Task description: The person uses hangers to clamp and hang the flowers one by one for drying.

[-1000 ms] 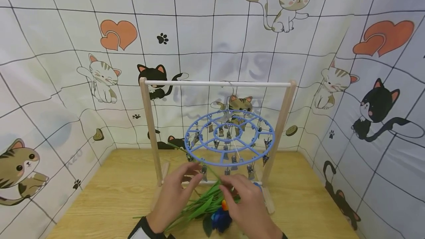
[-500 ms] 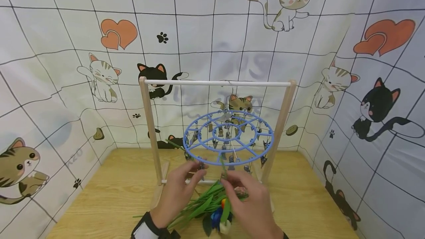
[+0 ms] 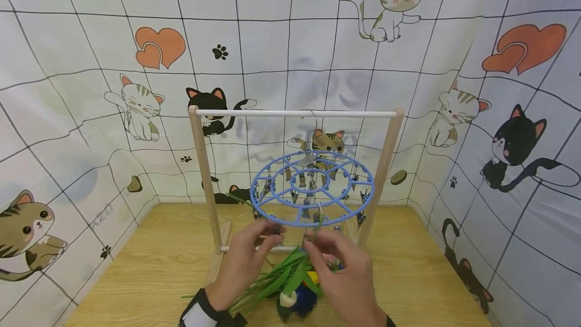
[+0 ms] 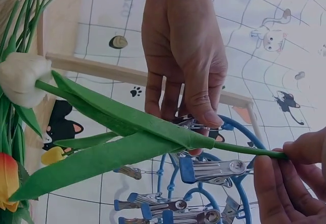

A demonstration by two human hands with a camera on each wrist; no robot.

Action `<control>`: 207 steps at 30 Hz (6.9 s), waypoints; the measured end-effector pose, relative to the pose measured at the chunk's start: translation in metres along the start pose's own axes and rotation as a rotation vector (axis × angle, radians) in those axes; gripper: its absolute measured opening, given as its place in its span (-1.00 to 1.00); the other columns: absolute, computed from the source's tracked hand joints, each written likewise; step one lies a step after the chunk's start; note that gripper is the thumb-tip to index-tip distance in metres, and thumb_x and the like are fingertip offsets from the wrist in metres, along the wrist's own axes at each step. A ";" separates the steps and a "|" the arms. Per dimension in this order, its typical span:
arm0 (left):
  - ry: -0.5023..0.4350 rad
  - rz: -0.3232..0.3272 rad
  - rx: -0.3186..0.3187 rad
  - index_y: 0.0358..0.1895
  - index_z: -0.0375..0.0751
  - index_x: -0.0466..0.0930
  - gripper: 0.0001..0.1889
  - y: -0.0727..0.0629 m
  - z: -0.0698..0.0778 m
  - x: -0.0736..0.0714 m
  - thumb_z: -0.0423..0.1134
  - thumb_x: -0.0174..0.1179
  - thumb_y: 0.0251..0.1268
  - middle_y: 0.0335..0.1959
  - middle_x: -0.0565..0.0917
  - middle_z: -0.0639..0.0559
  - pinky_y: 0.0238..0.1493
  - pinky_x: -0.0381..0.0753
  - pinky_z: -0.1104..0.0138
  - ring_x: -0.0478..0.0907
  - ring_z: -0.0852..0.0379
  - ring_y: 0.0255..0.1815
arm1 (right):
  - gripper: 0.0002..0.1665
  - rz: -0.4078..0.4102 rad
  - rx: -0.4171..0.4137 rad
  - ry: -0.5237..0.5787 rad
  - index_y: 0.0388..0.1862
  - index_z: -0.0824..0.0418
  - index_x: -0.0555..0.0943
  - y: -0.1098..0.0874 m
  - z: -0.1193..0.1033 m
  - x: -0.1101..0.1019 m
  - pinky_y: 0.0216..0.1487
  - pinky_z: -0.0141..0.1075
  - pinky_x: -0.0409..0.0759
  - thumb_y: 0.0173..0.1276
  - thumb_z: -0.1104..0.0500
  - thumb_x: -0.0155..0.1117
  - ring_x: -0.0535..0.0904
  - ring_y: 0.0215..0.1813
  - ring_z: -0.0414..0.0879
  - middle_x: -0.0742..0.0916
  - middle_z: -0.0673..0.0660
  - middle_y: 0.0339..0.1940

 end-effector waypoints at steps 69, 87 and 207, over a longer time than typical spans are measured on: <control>-0.299 0.025 -0.111 0.03 -0.14 0.84 -0.92 0.006 0.007 0.004 -0.36 0.47 0.64 0.01 0.91 -0.11 0.17 0.92 0.32 0.91 0.12 0.08 | -0.66 -0.001 0.098 0.134 0.22 0.16 0.83 -0.020 0.032 0.015 -0.04 -0.21 0.96 0.60 0.45 0.52 0.95 0.02 -0.28 0.91 0.19 0.04; -0.301 -0.056 -0.156 0.24 -0.18 0.79 -0.77 0.001 -0.006 0.008 -0.33 0.47 0.66 0.19 0.87 -0.17 0.20 0.92 0.34 0.88 0.02 0.22 | -0.69 -0.031 0.154 0.067 0.19 0.04 0.84 -0.022 0.031 0.017 -0.07 -0.20 0.98 0.62 0.36 0.55 0.98 -0.03 -0.22 0.93 0.11 0.05; 0.216 -0.429 -0.253 -0.19 -0.04 0.81 -0.83 -0.082 -0.102 -0.010 -0.35 0.64 0.43 -0.24 0.86 0.17 -0.29 0.69 0.46 0.66 0.48 -0.28 | -0.80 -0.735 0.150 -0.103 0.25 0.01 0.84 -0.070 0.085 0.068 0.21 -0.22 0.86 0.78 0.08 0.46 0.80 0.24 -0.14 0.84 -0.08 0.19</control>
Point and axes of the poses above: each hand's wrist, its own y-axis towards the middle knuckle, its own x-axis out of the palm, z = x × y, the point moved 5 cm from there along y, towards the middle knuckle
